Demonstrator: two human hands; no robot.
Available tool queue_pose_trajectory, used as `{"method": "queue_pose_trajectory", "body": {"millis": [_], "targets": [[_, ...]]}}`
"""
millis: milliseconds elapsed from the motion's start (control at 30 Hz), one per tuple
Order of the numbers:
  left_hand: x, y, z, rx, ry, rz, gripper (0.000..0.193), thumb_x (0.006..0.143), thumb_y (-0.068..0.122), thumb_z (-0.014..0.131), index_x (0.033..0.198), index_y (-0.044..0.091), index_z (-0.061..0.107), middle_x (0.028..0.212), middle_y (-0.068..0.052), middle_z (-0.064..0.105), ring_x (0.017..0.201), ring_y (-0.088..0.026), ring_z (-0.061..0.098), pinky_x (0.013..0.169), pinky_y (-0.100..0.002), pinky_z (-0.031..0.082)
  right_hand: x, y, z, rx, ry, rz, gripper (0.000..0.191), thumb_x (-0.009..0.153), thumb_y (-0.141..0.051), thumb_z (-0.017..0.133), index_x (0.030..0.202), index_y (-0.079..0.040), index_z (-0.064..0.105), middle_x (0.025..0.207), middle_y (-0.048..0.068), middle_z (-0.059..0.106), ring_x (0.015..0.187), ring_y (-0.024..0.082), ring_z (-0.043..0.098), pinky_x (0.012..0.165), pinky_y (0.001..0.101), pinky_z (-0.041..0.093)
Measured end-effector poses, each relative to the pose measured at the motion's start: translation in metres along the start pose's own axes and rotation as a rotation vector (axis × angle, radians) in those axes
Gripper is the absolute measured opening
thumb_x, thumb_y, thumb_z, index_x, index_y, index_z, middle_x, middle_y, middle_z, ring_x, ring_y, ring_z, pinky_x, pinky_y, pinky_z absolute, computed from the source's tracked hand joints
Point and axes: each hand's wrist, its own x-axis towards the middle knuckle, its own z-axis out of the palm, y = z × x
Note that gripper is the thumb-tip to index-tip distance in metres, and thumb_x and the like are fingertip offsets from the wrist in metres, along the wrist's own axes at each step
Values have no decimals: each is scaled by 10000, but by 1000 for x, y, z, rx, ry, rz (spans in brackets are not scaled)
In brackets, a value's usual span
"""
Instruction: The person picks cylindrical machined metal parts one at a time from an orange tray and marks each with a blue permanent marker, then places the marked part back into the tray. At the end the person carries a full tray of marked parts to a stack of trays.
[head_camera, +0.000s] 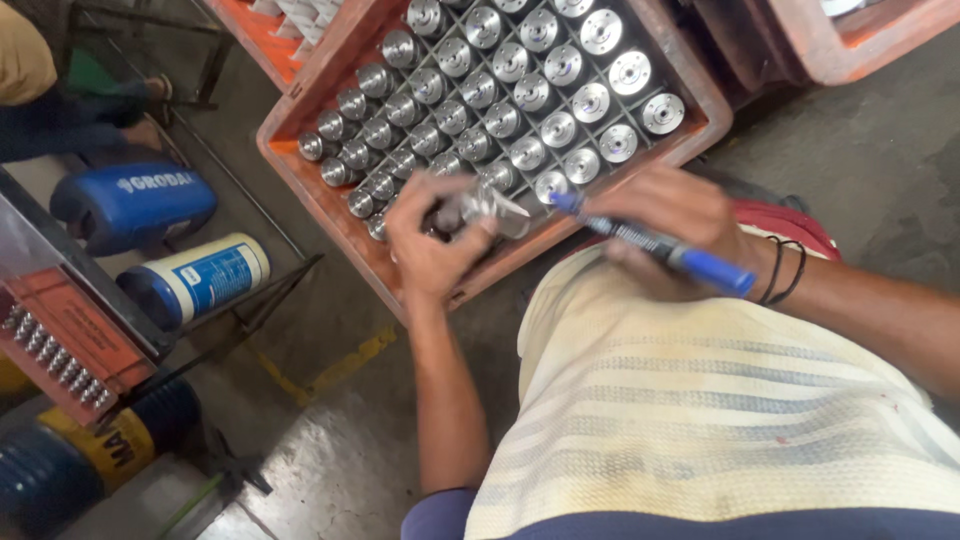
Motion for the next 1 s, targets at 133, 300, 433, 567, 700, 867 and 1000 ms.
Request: {"method": "queue_pose_trajectory", "body": {"millis": [133, 300, 433, 567, 700, 867, 1000], "targets": [[1, -11, 46, -495, 104, -207, 435, 1093, 396, 458, 1172, 30, 679, 1080, -68, 693, 960, -128, 625, 884, -266, 510, 7, 11, 23, -5, -53, -213, 254, 927, -201, 659, 1081, -5, 704, 823, 91, 700, 677, 199, 618, 625, 386, 501], [1, -17, 64, -506, 185, -301, 512, 1153, 410, 319, 1190, 14, 640, 1029, -68, 670, 923, -132, 604, 850, -284, 503, 0, 16, 35, -10, -9, -146, 240, 991, -225, 620, 1083, -21, 708, 884, 111, 736, 686, 176, 627, 622, 353, 510], [1, -28, 65, -661, 219, -258, 521, 1156, 427, 323, 1229, 5, 620, 1056, -88, 666, 944, -146, 629, 841, -287, 527, -4, 16, 31, 44, -26, -59, 262, 993, -228, 603, 1104, -10, 698, 907, 121, 726, 744, 176, 671, 676, 330, 559], [3, -34, 67, -858, 255, -347, 310, 1029, 227, 580, 1255, 47, 467, 1024, -144, 632, 814, -201, 650, 668, -347, 563, -8, 9, 28, 55, -88, -115, 240, 998, -202, 610, 1134, -17, 679, 991, 128, 743, 848, 212, 719, 788, 359, 602], [4, -17, 62, -1074, 180, -343, 309, 1023, 248, 561, 1218, 12, 525, 960, -192, 695, 794, -228, 704, 686, -338, 594, -5, 6, 28, 70, -85, 22, 238, 943, -170, 637, 1102, -2, 696, 905, 131, 736, 739, 198, 697, 676, 340, 583], [-6, 16, 25, 261, 64, -211, 280, 1052, 247, 556, 1124, 23, 708, 980, -123, 763, 869, -200, 740, 770, -310, 552, 0, 6, 13, 42, -2, 11, 258, 950, -145, 650, 1135, 32, 678, 963, 172, 729, 814, 235, 712, 733, 352, 583], [-14, 25, -1, 136, 151, -175, 284, 1049, 251, 577, 1109, 24, 737, 1056, -130, 758, 937, -259, 722, 840, -348, 557, 2, 0, 3, 46, 4, 67, 272, 953, -114, 667, 1156, 68, 664, 958, 186, 712, 821, 265, 703, 718, 370, 559]]}}
